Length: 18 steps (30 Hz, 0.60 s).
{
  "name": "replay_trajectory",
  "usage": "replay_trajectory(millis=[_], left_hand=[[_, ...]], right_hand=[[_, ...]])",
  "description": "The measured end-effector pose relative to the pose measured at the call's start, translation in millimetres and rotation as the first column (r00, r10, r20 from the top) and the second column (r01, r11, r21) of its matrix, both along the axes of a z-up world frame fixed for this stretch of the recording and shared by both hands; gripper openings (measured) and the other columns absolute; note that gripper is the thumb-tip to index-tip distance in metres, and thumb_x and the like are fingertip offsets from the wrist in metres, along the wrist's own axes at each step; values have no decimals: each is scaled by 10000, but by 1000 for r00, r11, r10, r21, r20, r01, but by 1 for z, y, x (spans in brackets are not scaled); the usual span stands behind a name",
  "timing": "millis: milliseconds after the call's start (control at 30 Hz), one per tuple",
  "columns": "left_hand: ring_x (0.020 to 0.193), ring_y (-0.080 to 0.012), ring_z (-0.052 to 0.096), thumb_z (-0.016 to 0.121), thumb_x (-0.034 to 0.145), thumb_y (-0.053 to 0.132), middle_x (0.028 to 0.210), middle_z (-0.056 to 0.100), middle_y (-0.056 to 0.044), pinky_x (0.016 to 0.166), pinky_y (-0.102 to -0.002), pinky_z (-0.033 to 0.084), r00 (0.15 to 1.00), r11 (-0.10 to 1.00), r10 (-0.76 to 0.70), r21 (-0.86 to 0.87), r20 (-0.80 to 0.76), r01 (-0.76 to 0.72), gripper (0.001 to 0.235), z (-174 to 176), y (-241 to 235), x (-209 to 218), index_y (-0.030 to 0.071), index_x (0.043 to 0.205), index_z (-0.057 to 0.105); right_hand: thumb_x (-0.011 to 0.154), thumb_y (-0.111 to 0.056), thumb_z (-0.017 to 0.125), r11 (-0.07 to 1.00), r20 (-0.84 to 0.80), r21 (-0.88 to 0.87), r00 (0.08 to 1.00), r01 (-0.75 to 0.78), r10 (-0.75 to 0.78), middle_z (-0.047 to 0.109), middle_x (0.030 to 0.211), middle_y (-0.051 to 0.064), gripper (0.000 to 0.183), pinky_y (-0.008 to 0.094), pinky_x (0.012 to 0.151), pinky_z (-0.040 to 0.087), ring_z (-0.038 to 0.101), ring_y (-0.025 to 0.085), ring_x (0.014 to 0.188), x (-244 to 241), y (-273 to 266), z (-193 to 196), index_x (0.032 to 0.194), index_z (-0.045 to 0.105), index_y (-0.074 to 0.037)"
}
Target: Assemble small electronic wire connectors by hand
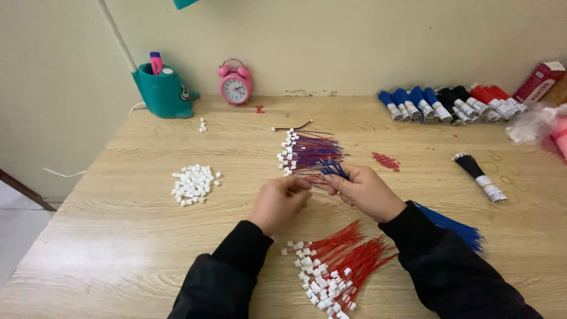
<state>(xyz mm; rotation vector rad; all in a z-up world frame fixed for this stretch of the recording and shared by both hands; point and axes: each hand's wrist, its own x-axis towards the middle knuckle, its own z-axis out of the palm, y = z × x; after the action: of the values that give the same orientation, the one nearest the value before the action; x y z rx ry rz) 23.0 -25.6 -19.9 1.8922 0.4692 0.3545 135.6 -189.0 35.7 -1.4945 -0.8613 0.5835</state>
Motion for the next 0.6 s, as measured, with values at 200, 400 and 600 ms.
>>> replay_trajectory(millis=[200, 400, 600], left_hand=[[776, -162, 722, 694, 859, 97, 948, 714, -101, 656, -235, 627, 986, 809, 95, -588, 134, 2, 320, 11, -13, 11, 50, 1175, 672], [838, -227, 713, 768, 838, 137, 930, 708, -171, 768, -328, 626, 956, 748, 168, -662, 240, 35, 283, -7, -18, 12, -29, 1058, 701], [763, -206, 714, 749, 865, 179, 852, 705, -152, 735, -316, 628, 957, 769, 152, -638, 246, 42, 249, -12, -16, 13, -11, 1018, 699]], right_hand=[[912, -119, 638, 998, 100, -62, 995, -19, 25, 577, 566, 21, 144, 161, 351, 287, 399, 16, 390, 1, 0, 3, 792, 652, -40], [866, -157, 701, 984, 284, -179, 957, -6, 57, 592, 573, 30, 188, 222, 494, 389, 466, 102, 519, 11, 2, -7, 696, 700, -77], [890, -171, 691, 983, 248, -182, 967, -8, 54, 570, 585, 11, 218, 217, 520, 371, 452, 93, 558, 10, 4, -12, 695, 686, -72]])
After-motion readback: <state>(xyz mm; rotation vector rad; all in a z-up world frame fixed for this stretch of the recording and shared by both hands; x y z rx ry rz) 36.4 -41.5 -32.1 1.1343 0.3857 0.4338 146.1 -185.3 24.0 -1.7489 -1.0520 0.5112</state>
